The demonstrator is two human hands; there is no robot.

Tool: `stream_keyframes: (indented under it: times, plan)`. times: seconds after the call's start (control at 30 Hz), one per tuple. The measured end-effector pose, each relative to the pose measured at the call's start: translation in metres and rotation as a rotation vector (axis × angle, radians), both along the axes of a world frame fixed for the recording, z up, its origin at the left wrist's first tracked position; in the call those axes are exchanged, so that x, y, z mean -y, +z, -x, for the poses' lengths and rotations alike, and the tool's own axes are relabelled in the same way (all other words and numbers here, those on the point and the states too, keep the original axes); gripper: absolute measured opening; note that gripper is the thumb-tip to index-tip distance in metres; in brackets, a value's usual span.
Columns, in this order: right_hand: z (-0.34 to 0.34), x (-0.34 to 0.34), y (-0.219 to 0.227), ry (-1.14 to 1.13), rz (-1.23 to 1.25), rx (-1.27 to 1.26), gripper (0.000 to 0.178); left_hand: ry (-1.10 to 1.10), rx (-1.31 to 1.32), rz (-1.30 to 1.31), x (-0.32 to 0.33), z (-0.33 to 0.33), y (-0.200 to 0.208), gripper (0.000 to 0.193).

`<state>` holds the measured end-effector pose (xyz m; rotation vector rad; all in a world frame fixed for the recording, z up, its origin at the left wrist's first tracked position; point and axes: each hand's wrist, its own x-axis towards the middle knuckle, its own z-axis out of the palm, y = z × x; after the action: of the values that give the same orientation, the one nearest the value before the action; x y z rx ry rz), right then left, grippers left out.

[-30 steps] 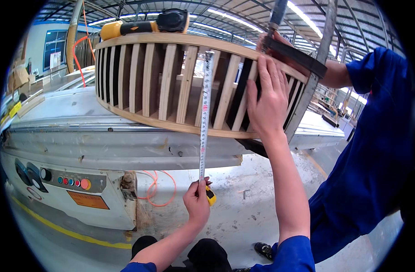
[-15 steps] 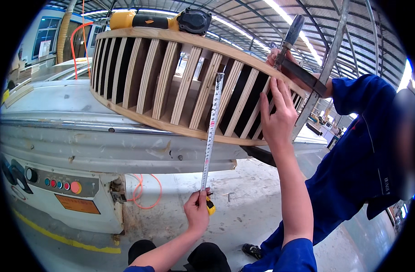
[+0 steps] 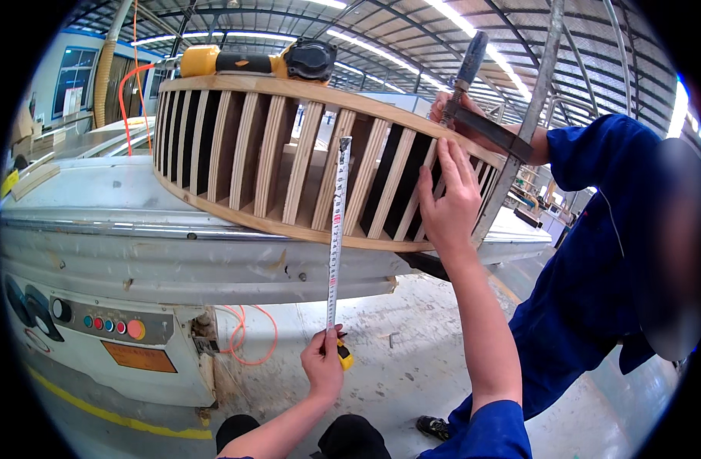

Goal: The person uses a tape measure to check dimensions on a wooden slatted structure, then secures a large oval wooden panel to the frame using a clamp and a pneumatic nail gun. The person adjusts the clamp and fires nails along the edge to fasten the panel.

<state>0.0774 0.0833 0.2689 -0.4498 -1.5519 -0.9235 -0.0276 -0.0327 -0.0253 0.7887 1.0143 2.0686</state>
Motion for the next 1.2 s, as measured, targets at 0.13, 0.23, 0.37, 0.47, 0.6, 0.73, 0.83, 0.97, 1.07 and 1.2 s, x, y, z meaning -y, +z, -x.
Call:
stream_keyframes:
  times: [0.13,0.23,0.37,0.47,0.6,0.73,0.83,0.97,1.07,1.2]
  plan:
    - [-0.004,0.002,-0.001,0.021,0.001,0.019,0.045,-0.018,-0.004,-0.045,0.0,-0.005,0.004,0.028]
    - [-0.01,0.007,-0.007,0.04,0.032,0.058,0.043,-0.033,-0.016,-0.062,0.001,-0.011,0.009,0.029]
    - [-0.021,0.018,-0.023,0.046,0.112,0.119,0.043,-0.022,-0.055,-0.051,0.002,-0.018,0.017,0.03]
    - [-0.032,0.025,-0.031,0.028,0.104,0.123,0.042,-0.014,-0.057,-0.036,0.0,-0.02,0.022,0.031]
    - [-0.055,0.026,-0.029,0.092,0.044,-0.111,0.043,-0.001,-0.036,-0.022,-0.002,-0.022,0.022,0.032]
    - [-0.076,0.017,-0.024,0.169,0.1,-0.302,0.056,-0.011,-0.054,-0.057,-0.006,-0.024,0.023,0.032]
    - [-0.08,0.006,-0.03,0.277,0.253,-0.438,0.056,-0.006,-0.064,-0.078,-0.011,-0.026,0.027,0.032]
    - [-0.077,-0.007,-0.042,0.493,0.545,-0.496,0.034,0.004,-0.039,-0.098,-0.015,-0.026,0.035,0.032]
    - [-0.078,-0.013,-0.047,0.594,0.63,-0.525,0.026,0.002,-0.024,-0.103,-0.014,-0.024,0.036,0.031]
    - [-0.081,-0.017,-0.049,0.68,0.703,-0.498,0.026,0.004,-0.004,-0.03,-0.01,-0.02,0.029,0.032]
